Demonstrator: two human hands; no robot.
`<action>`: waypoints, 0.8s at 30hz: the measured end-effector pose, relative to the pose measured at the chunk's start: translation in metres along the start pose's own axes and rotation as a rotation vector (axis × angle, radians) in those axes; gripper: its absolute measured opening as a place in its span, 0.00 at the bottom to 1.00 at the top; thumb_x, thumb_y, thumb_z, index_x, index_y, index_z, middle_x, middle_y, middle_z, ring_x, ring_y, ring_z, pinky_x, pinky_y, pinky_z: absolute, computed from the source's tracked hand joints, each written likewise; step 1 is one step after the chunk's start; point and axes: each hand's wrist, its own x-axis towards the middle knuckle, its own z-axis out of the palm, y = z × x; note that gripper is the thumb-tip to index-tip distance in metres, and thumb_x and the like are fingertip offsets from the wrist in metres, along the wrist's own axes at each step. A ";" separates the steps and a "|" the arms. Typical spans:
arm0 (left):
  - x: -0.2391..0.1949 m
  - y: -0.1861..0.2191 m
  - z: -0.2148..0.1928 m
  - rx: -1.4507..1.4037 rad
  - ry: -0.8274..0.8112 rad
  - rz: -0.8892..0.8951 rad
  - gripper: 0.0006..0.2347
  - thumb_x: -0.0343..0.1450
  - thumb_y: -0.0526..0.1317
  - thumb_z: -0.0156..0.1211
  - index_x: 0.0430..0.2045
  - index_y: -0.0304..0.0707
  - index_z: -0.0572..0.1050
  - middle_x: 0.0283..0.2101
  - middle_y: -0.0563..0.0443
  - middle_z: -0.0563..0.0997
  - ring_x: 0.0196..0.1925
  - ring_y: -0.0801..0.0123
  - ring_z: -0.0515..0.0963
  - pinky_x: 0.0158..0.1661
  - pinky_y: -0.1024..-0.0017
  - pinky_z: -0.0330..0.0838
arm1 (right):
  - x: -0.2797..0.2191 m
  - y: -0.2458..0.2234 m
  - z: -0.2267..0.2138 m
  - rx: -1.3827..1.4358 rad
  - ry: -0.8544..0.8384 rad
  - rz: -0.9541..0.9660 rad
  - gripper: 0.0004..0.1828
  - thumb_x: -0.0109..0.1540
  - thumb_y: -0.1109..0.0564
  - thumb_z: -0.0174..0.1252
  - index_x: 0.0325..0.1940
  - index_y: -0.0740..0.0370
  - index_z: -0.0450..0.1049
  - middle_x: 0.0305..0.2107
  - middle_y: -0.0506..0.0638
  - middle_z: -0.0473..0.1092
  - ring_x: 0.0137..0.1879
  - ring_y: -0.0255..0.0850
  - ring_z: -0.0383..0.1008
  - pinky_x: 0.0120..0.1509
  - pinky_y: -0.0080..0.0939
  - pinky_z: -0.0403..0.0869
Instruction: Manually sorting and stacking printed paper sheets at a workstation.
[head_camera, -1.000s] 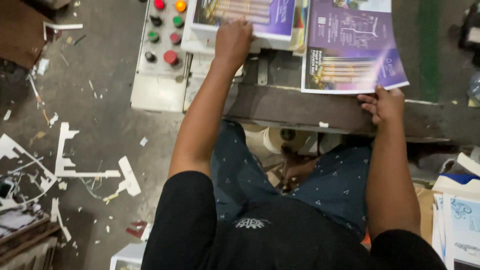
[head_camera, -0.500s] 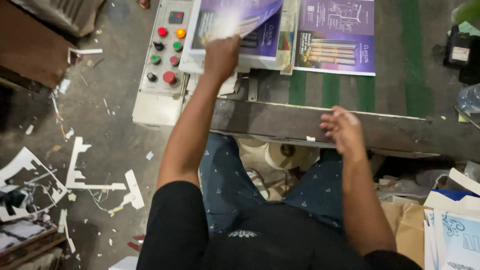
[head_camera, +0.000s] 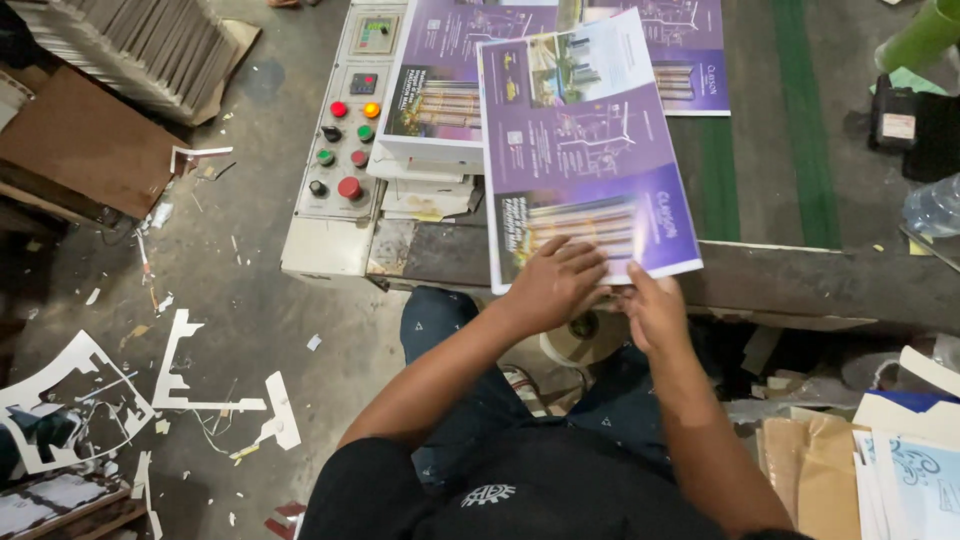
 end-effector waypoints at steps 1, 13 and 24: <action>0.006 -0.005 -0.012 0.004 0.002 -0.001 0.12 0.70 0.41 0.63 0.42 0.34 0.78 0.50 0.40 0.81 0.56 0.51 0.80 0.60 0.50 0.69 | -0.006 -0.005 -0.006 0.000 -0.005 -0.001 0.18 0.68 0.53 0.53 0.58 0.66 0.69 0.43 0.54 0.75 0.38 0.41 0.78 0.35 0.38 0.77; -0.003 -0.198 0.022 0.377 -0.199 -0.459 0.31 0.73 0.56 0.58 0.63 0.28 0.64 0.67 0.29 0.63 0.71 0.38 0.63 0.65 0.42 0.51 | -0.025 -0.007 -0.142 -0.114 0.449 -0.128 0.13 0.73 0.59 0.52 0.61 0.67 0.69 0.38 0.52 0.74 0.32 0.36 0.73 0.31 0.37 0.75; 0.008 -0.224 0.010 0.363 -0.189 -0.454 0.14 0.70 0.45 0.65 0.42 0.34 0.76 0.55 0.37 0.80 0.55 0.50 0.79 0.48 0.54 0.71 | 0.076 -0.012 -0.123 -0.148 0.305 -0.079 0.14 0.74 0.57 0.51 0.60 0.69 0.66 0.40 0.56 0.75 0.36 0.43 0.79 0.32 0.39 0.75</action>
